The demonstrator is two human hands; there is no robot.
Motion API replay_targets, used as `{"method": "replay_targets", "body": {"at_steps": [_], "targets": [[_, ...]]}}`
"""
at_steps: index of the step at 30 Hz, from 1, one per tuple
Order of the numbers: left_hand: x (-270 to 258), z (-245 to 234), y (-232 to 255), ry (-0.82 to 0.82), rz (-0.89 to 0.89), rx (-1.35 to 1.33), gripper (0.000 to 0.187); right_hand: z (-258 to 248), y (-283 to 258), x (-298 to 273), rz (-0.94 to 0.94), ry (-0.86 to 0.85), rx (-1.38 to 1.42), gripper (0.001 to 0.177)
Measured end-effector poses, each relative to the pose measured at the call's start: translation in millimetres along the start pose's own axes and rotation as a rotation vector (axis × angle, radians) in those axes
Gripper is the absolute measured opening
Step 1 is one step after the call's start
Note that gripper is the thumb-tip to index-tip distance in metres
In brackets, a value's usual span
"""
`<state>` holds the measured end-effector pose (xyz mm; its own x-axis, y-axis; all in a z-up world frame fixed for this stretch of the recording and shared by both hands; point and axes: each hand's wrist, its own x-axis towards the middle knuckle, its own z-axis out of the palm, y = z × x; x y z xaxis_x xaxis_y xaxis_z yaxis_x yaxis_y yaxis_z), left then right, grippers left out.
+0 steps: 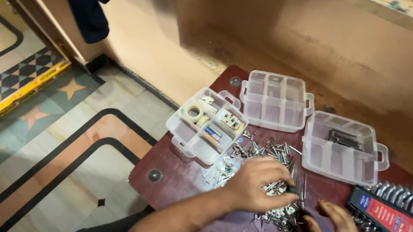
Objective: The person sorts a mixed pile of small hardware items on a table, picking up nails, screws, and plastic wall anchors and placing them into compartmentalized plastic storage boxes. The person also handles a roll of tape and a small electrical socket, placing them into a separate box.
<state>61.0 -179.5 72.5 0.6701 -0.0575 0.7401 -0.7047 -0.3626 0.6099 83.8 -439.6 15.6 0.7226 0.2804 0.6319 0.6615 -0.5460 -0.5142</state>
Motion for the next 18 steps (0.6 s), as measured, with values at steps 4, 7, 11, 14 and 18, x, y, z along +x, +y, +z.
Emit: {"method": "replay_targets", "body": {"at_steps": [4,7,11,14,18], "targets": [[9,-76,-14,-0.078,0.092,0.388,0.019,0,1,-1,0.002,-0.001,0.001,0.042],[-7,-128,-21,0.02,-0.088,0.644,0.024,3,0,-6,0.04,-0.02,0.045,0.041],[-29,-165,-32,0.039,-0.354,0.813,0.023,6,1,-6,0.033,-0.028,0.043,0.043],[-40,-173,-41,0.04,-0.455,0.852,0.035,8,3,-5,-0.004,-0.024,0.026,0.043],[-45,-174,-44,0.207,-0.417,0.833,0.031,7,2,-6,0.034,-0.031,-0.005,0.042]]}}
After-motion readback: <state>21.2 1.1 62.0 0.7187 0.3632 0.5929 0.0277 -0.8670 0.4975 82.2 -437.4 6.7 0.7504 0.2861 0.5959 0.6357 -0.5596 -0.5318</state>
